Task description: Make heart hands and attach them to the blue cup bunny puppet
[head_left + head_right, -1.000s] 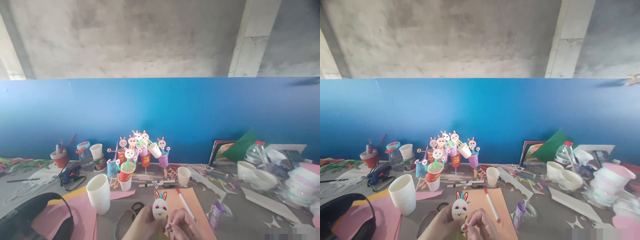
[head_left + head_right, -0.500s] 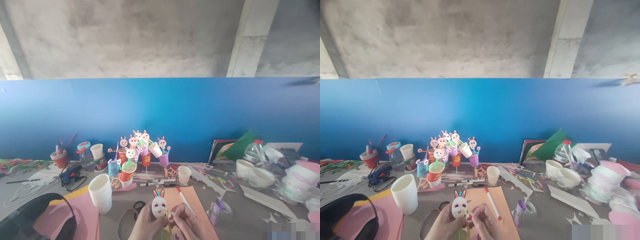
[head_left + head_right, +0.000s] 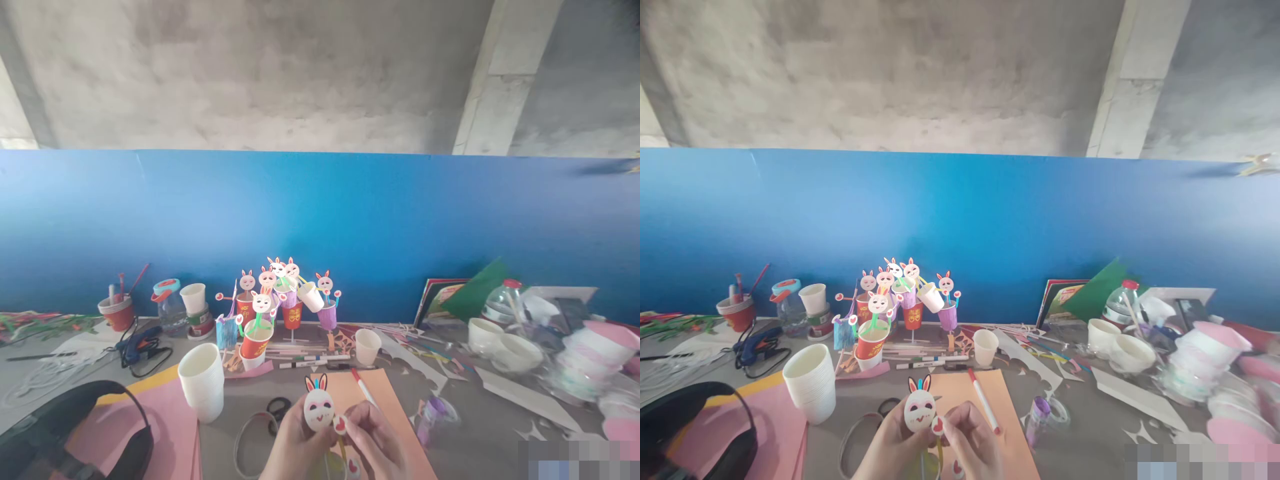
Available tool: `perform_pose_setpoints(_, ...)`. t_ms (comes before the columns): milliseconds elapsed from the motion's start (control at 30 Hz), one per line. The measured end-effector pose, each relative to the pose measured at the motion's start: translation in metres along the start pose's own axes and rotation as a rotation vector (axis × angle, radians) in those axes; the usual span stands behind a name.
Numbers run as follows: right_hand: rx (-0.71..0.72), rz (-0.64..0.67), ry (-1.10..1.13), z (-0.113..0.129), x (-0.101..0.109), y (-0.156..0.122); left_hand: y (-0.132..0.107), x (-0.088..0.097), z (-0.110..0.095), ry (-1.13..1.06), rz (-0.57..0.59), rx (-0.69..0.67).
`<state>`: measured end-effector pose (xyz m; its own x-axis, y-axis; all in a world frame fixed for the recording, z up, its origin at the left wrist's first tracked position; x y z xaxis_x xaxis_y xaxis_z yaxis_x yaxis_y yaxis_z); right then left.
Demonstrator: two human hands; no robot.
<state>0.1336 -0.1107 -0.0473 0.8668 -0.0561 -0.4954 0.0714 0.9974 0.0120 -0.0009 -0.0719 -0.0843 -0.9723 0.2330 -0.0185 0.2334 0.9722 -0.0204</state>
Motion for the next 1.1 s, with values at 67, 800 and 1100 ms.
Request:
perform_pose_setpoints(67,-0.007,-0.003,0.066,0.0,0.003,0.004,0.0,0.001,-0.001,-0.021,-0.011,-0.005)
perform_pose_setpoints(800,-0.191,0.089,0.264,-0.002,0.002,0.001,-0.012,-0.005,-0.023,-0.101,0.029,-0.028)
perform_pose_setpoints(1100,-0.142,0.096,0.171,-0.001,0.001,0.002,-0.008,-0.006,-0.009,-0.1,-0.005,-0.039)
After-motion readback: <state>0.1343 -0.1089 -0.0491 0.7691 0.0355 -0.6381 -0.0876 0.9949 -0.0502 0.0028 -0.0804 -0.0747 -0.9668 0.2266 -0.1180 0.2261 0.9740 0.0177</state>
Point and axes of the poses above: each hand's wrist, its own y-axis towards the middle knuckle, its own x-axis out of the back of the hand, z = x × y, the point moved 5 cm from there along y, towards the middle knuckle, and after that the axes turned 14 degrees about y, right-handed, at the moved point
